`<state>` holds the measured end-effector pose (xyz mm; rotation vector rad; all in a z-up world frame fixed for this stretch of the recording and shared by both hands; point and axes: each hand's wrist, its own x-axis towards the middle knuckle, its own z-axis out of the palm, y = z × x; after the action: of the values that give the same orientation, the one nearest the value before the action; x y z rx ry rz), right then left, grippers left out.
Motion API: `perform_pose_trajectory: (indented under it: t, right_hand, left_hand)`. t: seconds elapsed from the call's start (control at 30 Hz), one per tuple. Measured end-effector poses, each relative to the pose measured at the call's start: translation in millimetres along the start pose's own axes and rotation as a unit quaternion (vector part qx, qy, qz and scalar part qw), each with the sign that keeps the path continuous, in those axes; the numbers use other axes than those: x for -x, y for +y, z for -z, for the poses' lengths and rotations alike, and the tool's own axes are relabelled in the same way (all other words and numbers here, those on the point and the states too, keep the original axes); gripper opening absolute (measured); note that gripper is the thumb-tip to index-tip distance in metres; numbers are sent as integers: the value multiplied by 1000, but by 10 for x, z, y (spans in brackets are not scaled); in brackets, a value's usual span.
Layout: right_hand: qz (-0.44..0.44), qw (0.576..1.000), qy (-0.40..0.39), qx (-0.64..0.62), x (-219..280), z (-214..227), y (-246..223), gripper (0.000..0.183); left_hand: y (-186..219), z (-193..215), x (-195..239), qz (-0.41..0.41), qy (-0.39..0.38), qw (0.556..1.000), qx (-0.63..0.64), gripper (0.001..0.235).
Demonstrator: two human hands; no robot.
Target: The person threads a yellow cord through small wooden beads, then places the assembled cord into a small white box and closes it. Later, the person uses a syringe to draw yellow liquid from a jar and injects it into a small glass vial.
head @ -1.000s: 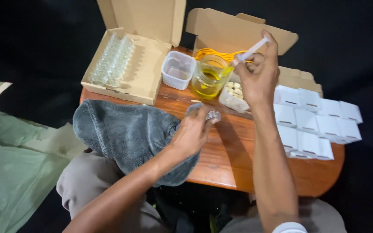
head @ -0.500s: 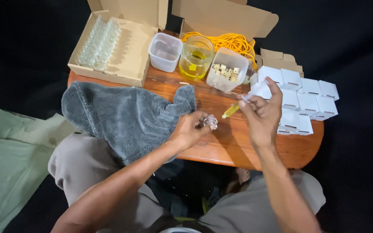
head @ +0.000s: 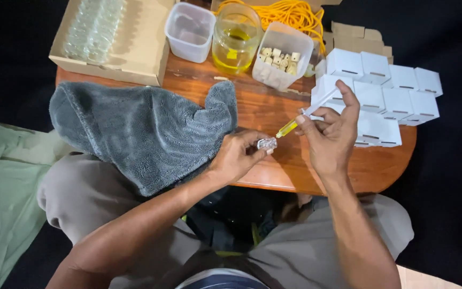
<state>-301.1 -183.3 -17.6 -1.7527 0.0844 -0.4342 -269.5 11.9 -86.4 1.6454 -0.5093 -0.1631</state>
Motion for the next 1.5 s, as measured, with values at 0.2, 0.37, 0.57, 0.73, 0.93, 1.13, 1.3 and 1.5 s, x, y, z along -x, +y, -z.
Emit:
perform_pose_trajectory:
  t: [0.2,0.37,0.57,0.73,0.93,1.13,1.3,1.5]
  right_hand:
    - [9,999,-15,31,18,-8,-43,83]
    - [2,999,-14,33,39,-47,-135,82]
    - [1,999,-14,37,34,-24,-101,82]
    - [-7,999,-16,35,39,-55,-113,82]
    - [-8,999,-15,36,45,-82,-143,81]
    - [-7,999,-18,26,52,-69,-98,82]
    - [21,998,-30,45,66,-36,-26,83]
    - [72,994,-51,70,61,-16,-45,82]
  left_hand:
    - [-33,-8,18,-7,3,1000,-1,27]
    - [-8,1,21,-3,0,1000,-3,24]
    - [7,9,18,-6,-3,1000,-4,23]
    - [9,16,9,-11,-4,1000,-3,22]
    - [11,13,18,-10,-5,1000,-5,23]
    - [-3,25,15,-9,-15,1000,-16,22]
    - [4,15,13,-6,-14,1000,-17,26]
    - [-18,15,24,-8,-20,999,-29,26]
